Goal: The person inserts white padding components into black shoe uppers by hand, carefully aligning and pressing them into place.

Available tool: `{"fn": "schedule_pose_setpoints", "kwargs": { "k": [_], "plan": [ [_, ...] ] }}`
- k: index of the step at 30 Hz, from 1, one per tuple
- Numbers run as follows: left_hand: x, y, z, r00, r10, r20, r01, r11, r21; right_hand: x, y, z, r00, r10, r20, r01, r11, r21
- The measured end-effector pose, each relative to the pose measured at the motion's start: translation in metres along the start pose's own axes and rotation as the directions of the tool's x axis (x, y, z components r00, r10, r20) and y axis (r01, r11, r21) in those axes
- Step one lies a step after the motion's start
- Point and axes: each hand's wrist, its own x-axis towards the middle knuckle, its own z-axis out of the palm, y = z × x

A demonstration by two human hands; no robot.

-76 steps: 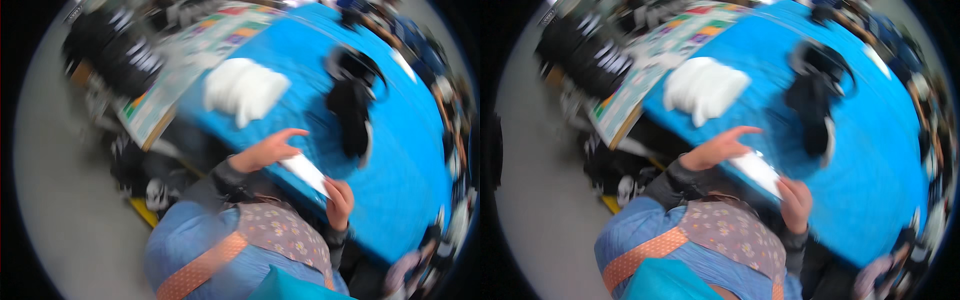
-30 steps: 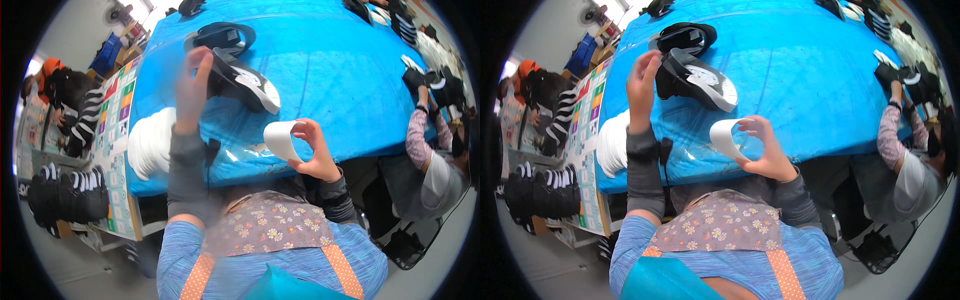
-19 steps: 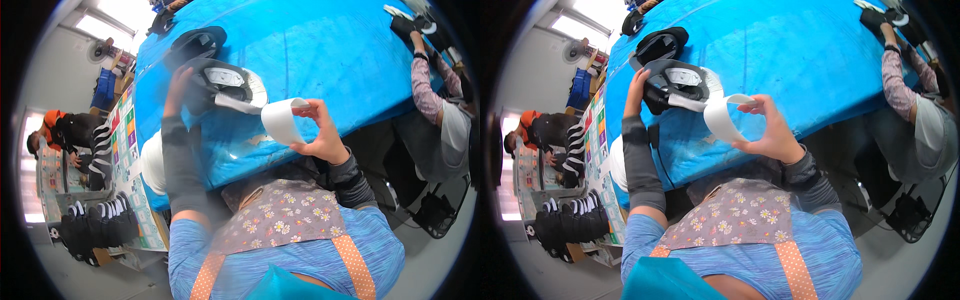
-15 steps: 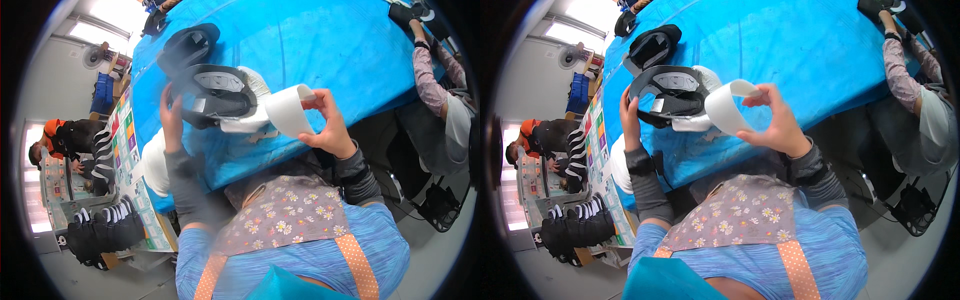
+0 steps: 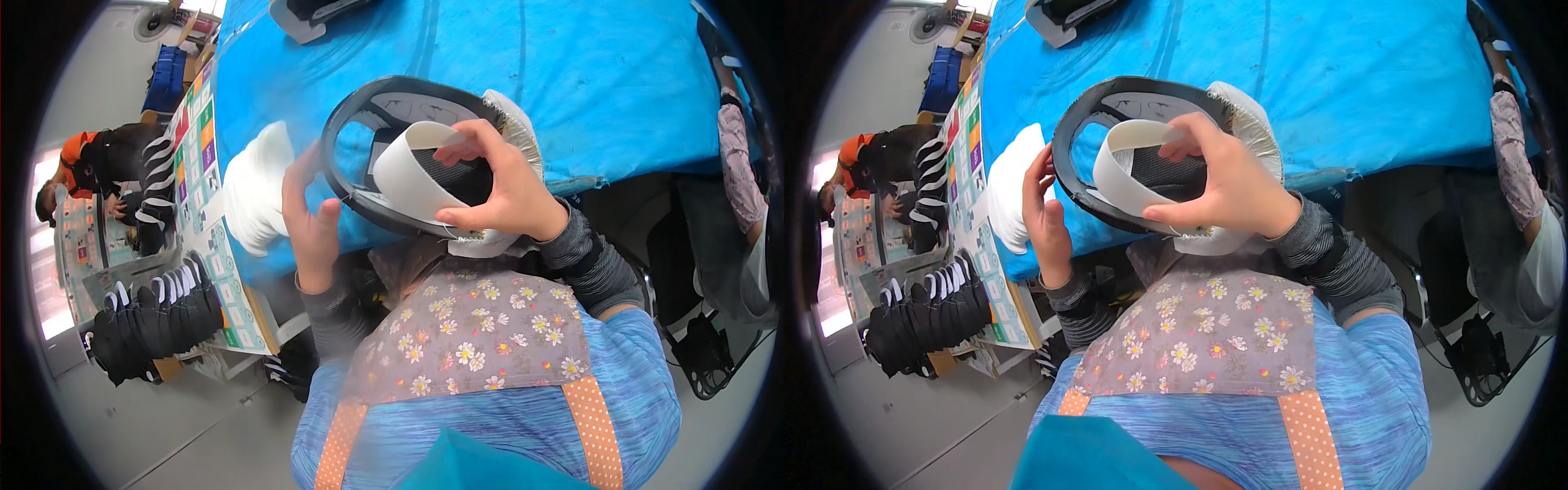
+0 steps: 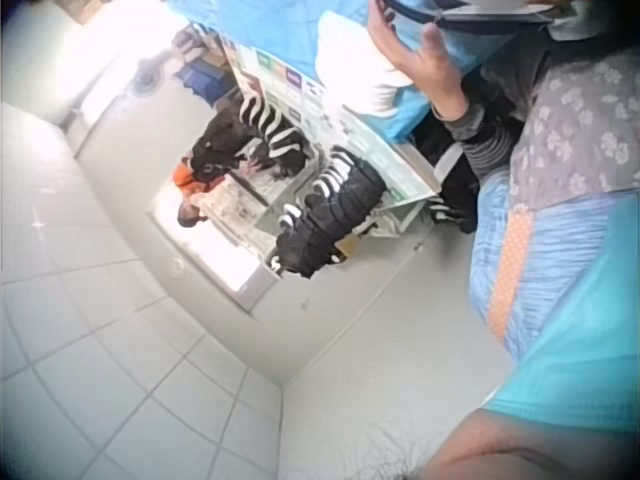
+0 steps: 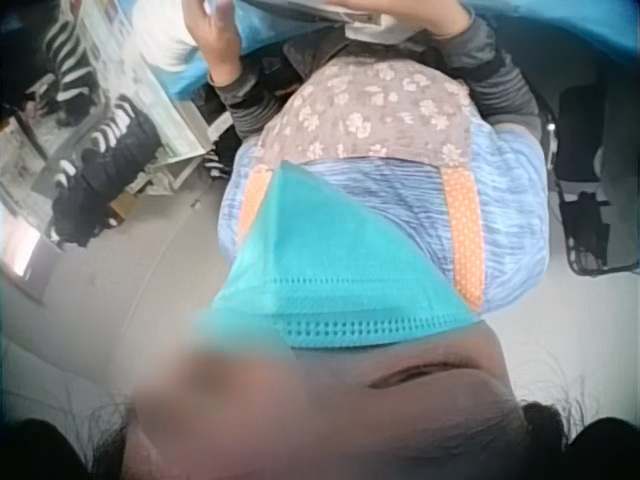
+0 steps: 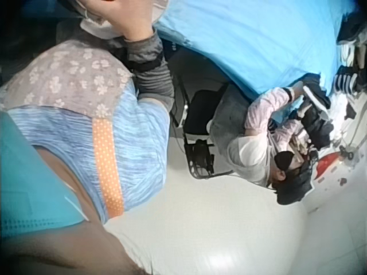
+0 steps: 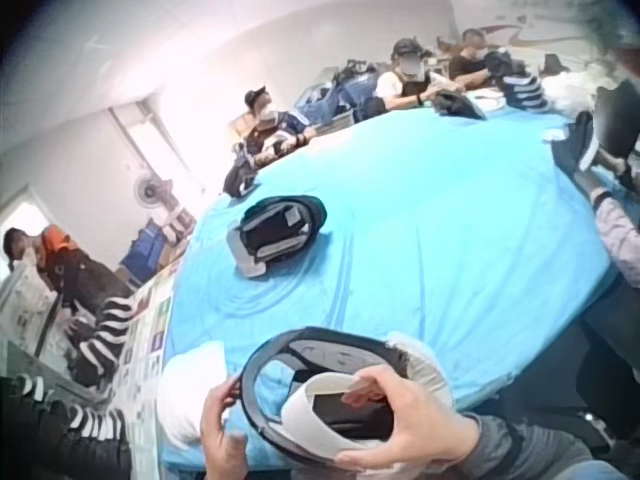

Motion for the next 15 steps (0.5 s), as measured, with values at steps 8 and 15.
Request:
{"fn": "schedule_pose_setpoints", "kwargs": {
  "k": [8,15],
  "plan": [
    [-0.006,-0.003,0.008,0.903,0.394,-0.168,-0.383,0.919,0.099,-0.014,0.006,-0.001,0.999,-0.011,-0.030,0.011,1.000,-0.005],
    [-0.014,0.009,0.030,0.862,0.399,-0.313,-0.380,0.917,0.120,-0.025,0.014,-0.010,0.989,-0.087,-0.124,0.084,0.996,-0.026]
  ]
}}
